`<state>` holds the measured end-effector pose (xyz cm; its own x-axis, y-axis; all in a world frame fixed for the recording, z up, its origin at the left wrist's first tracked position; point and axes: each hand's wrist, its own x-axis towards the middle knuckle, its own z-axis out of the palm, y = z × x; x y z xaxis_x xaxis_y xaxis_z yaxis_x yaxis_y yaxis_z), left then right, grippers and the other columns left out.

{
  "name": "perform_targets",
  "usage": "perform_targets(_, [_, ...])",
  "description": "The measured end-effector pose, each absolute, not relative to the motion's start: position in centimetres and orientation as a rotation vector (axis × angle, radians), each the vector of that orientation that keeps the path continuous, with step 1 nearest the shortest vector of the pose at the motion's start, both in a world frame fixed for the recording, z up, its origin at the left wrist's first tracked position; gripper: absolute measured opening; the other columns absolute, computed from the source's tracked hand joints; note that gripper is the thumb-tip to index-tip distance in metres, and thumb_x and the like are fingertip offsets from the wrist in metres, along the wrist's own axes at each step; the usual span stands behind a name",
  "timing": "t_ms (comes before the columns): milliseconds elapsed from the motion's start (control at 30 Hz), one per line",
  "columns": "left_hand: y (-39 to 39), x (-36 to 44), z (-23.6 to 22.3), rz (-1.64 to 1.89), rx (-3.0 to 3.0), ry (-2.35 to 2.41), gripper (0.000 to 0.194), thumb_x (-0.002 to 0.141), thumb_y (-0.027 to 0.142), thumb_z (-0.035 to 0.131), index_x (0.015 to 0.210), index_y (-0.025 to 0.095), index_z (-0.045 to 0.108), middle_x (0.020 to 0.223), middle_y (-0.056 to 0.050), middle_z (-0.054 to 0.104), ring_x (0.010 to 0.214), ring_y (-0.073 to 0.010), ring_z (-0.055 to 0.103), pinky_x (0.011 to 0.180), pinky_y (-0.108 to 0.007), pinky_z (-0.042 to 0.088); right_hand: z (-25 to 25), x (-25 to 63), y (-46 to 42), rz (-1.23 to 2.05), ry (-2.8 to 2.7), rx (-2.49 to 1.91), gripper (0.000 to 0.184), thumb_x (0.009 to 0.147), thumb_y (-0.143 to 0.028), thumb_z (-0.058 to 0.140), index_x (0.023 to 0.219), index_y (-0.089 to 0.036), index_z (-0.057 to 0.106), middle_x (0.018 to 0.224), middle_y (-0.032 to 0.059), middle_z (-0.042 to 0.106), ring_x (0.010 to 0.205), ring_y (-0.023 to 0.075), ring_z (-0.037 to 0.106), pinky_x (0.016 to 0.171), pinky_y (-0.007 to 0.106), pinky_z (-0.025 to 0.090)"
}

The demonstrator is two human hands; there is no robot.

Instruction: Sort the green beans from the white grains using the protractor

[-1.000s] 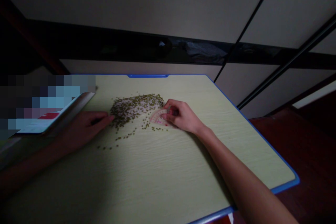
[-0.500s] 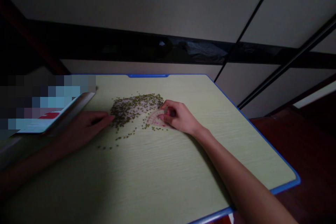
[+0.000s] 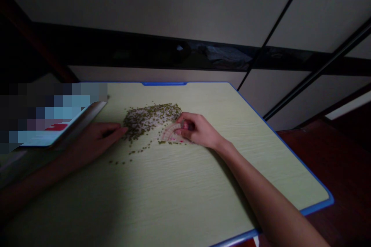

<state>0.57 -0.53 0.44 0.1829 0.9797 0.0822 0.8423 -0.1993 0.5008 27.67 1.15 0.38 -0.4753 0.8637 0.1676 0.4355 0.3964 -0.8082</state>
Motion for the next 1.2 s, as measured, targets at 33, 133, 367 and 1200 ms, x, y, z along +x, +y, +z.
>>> perform_targets(33, [-0.5,0.6,0.5,0.549,2.125,1.716,0.038,0.078,0.046,0.038,0.05,0.019,0.038,0.047,0.006,0.033,0.048,-0.0105,0.035,0.049,-0.023,0.023,0.4,27.6,1.1,0.963,-2.073,-1.104,0.014,0.073,-0.023,0.06,0.081,-0.012,0.056,0.056,-0.006,0.038,0.049,0.0067,0.033,0.045,0.021,0.025])
perform_targets(133, [-0.5,0.6,0.5,0.542,2.134,1.701,0.038,0.079,0.045,0.038,0.051,0.019,0.038,0.047,0.006,0.034,0.048,-0.0106,0.037,0.049,-0.023,0.024,0.4,27.5,1.1,0.983,-2.065,-1.116,0.013,0.073,-0.022,0.06,0.081,-0.013,0.055,0.055,-0.0063,0.037,0.049,0.0067,0.032,0.045,0.021,0.024])
perform_targets(367, [-0.6,0.7,0.5,0.56,2.128,1.712,0.038,0.078,0.044,0.038,0.05,0.019,0.035,0.047,0.006,0.033,0.049,-0.0104,0.036,0.05,-0.024,0.023,0.3,27.0,0.9,0.967,-2.043,-1.156,0.012,0.073,-0.019,0.058,0.082,-0.014,0.053,0.054,-0.0063,0.038,0.048,0.0073,0.034,0.045,0.021,0.025])
perform_targets(1200, [-0.6,0.6,0.5,0.556,2.143,1.713,0.039,0.078,0.045,0.037,0.049,0.019,0.035,0.047,0.006,0.033,0.048,-0.0107,0.036,0.049,-0.024,0.022,0.2,26.0,0.6,1.065,-2.054,-1.053,0.011,0.072,-0.019,0.06,0.08,-0.014,0.056,0.056,-0.0067,0.035,0.051,0.0069,0.032,0.046,0.022,0.023])
